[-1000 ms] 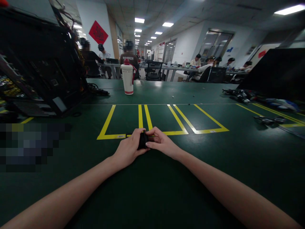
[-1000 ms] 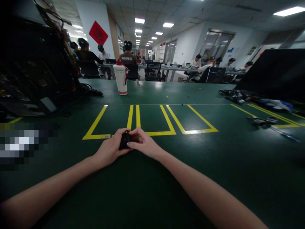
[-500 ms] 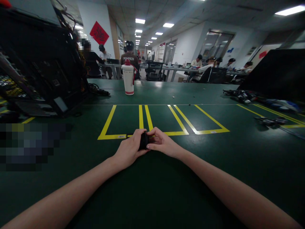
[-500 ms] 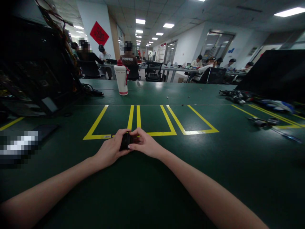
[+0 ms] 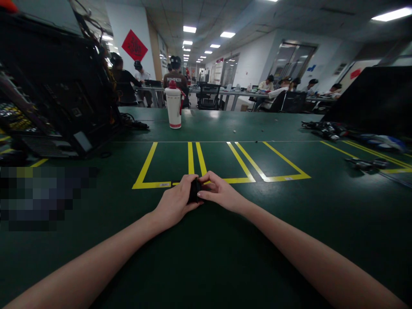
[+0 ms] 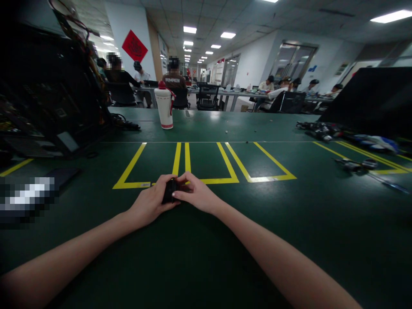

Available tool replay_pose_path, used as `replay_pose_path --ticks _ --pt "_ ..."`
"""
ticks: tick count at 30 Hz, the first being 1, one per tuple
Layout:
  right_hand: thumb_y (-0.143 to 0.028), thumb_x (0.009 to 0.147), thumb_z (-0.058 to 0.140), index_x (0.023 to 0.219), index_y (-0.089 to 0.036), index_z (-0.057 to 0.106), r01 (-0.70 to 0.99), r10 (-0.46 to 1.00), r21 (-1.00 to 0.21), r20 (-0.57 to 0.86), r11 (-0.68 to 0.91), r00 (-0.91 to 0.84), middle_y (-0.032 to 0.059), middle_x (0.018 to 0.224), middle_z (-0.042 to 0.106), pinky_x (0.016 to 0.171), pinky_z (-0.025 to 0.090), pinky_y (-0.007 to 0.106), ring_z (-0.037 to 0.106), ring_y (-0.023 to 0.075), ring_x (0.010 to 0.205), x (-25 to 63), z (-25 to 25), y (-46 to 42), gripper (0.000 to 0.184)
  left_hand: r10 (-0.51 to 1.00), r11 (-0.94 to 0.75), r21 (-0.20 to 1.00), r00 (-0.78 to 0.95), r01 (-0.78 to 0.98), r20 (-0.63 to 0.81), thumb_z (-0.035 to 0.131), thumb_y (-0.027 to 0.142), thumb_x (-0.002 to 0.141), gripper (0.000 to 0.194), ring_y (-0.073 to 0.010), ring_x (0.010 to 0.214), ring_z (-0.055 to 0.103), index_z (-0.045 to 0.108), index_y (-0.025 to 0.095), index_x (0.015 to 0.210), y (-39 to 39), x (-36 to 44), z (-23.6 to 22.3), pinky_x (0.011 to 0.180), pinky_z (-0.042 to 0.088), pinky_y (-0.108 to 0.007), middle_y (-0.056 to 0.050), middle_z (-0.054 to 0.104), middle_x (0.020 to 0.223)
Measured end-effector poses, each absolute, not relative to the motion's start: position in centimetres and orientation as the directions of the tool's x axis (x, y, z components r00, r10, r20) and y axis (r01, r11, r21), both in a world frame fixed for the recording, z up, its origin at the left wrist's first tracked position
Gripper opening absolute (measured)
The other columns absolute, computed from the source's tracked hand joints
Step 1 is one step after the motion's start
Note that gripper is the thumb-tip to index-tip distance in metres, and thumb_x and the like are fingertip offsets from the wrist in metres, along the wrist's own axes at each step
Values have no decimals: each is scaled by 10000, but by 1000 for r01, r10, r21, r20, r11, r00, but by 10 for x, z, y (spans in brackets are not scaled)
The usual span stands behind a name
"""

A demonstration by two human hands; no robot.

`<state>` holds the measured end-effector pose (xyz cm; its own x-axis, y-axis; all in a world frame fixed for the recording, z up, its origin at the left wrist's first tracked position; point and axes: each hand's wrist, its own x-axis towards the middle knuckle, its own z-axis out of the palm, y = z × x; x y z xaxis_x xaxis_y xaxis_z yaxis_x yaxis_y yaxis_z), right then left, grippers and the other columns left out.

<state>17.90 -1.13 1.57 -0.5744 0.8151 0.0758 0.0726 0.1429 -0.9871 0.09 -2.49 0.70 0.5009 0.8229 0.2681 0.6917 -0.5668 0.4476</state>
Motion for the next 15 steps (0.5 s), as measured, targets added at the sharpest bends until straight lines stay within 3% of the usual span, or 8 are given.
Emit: replay_pose_path --ticks 4,10,15 --pt "-200 716 595 960 -211 430 19 786 -992 85 122 -612 8 1008 480 827 462 343 522 147 956 179 16 -13 294 827 -561 439 495 702 265 519 351 764 527 -238 929 564 220 218 1177 -25 1 7 684 499 -366 -79 463 1128" --pt "-267 743 567 917 -201 445 48 846 -988 99 145 -524 12 968 507 800 457 352 540 154 919 176 6 -9 223 826 -563 423 490 710 278 540 353 751 552 -232 904 575 220 215 1179 -23 2 5 678 499 -360 -80 465 1124" --pt "-246 755 553 962 -189 447 83 828 -986 76 146 -556 20 973 509 839 439 365 531 154 938 177 9 -9 239 831 -555 432 489 711 264 525 364 760 542 -237 920 572 216 217 1180 -24 2 5 679 499 -360 -77 474 1115"
